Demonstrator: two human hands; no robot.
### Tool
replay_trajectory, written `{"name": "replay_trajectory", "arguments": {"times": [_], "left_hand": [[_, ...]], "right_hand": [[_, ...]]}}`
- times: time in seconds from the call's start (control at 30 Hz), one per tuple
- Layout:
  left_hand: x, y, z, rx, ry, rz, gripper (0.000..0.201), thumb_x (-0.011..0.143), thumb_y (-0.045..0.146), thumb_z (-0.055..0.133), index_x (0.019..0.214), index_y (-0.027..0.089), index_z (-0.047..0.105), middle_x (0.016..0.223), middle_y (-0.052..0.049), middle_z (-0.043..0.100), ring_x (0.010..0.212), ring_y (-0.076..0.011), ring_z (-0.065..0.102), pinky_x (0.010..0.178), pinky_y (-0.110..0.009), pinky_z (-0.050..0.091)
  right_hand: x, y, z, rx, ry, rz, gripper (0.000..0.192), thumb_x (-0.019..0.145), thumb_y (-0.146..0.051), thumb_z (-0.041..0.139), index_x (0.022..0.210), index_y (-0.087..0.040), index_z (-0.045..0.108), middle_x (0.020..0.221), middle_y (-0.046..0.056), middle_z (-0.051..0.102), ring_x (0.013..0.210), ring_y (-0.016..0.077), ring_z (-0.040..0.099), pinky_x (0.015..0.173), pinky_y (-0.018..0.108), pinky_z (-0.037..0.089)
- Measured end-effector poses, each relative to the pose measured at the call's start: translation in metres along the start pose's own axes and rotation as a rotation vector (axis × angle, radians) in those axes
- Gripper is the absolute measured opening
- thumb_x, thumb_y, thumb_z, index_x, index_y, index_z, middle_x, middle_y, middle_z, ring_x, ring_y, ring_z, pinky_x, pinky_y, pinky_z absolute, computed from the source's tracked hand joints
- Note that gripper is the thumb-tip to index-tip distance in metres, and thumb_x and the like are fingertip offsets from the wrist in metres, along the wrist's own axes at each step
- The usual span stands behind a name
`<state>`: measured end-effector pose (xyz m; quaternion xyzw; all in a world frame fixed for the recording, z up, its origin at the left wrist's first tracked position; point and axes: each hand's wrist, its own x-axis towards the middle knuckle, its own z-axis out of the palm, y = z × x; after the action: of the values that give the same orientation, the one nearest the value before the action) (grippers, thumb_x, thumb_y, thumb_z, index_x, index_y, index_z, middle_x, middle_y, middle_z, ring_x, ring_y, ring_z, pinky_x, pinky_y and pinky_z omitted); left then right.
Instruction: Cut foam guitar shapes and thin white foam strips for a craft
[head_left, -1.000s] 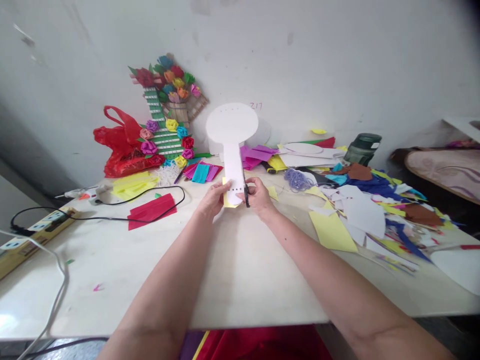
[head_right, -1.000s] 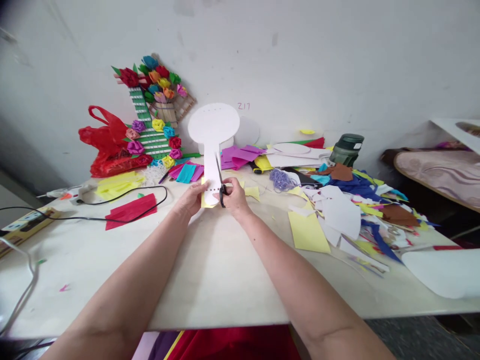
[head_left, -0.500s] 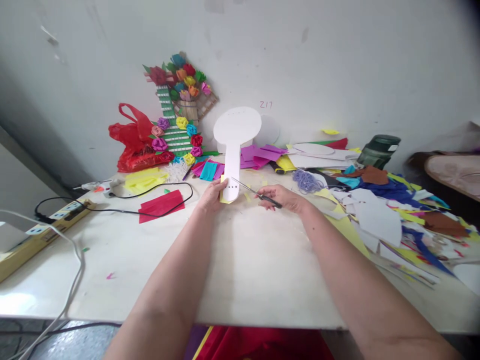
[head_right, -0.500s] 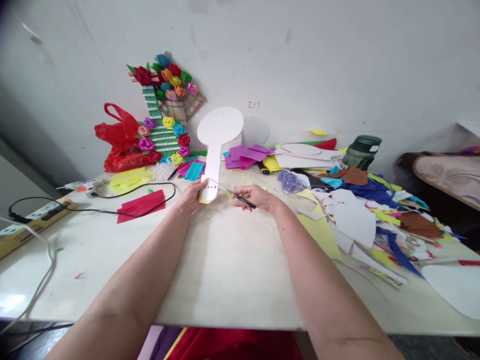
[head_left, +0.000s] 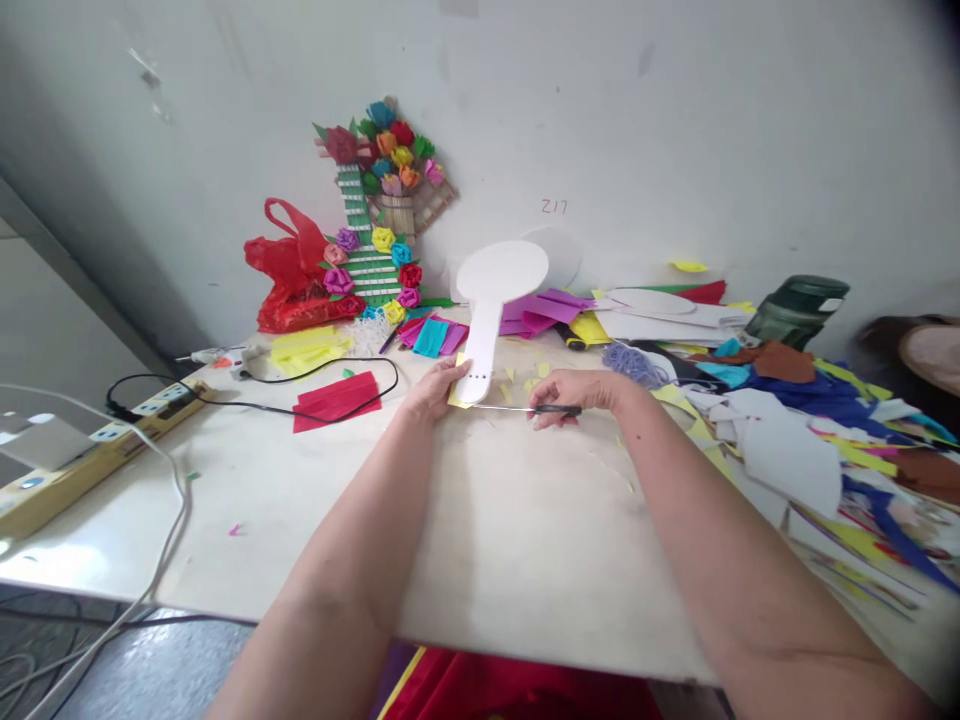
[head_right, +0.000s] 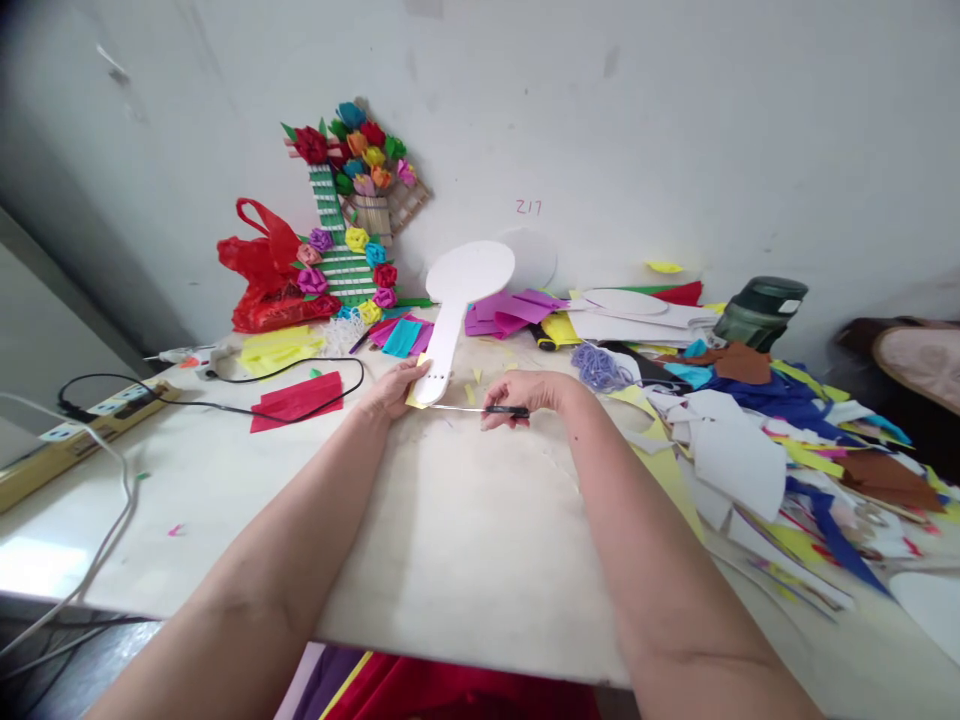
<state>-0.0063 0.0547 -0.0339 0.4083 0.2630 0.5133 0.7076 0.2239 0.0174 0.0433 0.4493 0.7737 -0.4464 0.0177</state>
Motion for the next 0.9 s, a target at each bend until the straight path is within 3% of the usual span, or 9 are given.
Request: {"name": "replay_trajectory", "arguments": {"times": [0.17, 0.43, 0.9], "left_hand": [[0.002, -0.002, 0.000, 0.037, -0.029, -0.018, 0.020, 0.074, 0.013, 0.060, 0.093, 0.006, 0.060, 0.078, -0.014, 0.069, 0.071, -0.0223, 0.067, 0.071, -0.033, 0.053], [-0.002, -0.002, 0.007, 0.055, -0.072, -0.094, 0.022, 0.078, 0.011, 0.052, 0.098, 0.003, 0.059, 0.079, -0.017, 0.068, 0.067, -0.0232, 0.067, 0.063, -0.033, 0.054], [-0.002, -0.001, 0.010, 0.057, -0.120, -0.129, 0.028, 0.082, 0.011, 0.047, 0.108, 0.003, 0.053, 0.078, -0.017, 0.068, 0.070, -0.0240, 0.067, 0.064, -0.033, 0.054]], "right_hand": [[0.005, 0.003, 0.003, 0.004, -0.015, -0.016, 0.051, 0.050, -0.048, 0.075, 0.086, -0.014, 0.062, 0.065, -0.001, 0.056, 0.050, 0.0055, 0.046, 0.046, 0.019, 0.038], [0.006, -0.002, 0.007, -0.048, 0.006, -0.046, 0.056, 0.047, -0.049, 0.076, 0.089, -0.014, 0.062, 0.056, -0.004, 0.051, 0.048, 0.0059, 0.043, 0.045, 0.020, 0.036], [0.012, -0.006, 0.013, -0.126, 0.046, -0.062, 0.052, 0.048, -0.053, 0.073, 0.084, -0.017, 0.062, 0.061, -0.002, 0.053, 0.053, 0.0081, 0.046, 0.048, 0.021, 0.034]]}}
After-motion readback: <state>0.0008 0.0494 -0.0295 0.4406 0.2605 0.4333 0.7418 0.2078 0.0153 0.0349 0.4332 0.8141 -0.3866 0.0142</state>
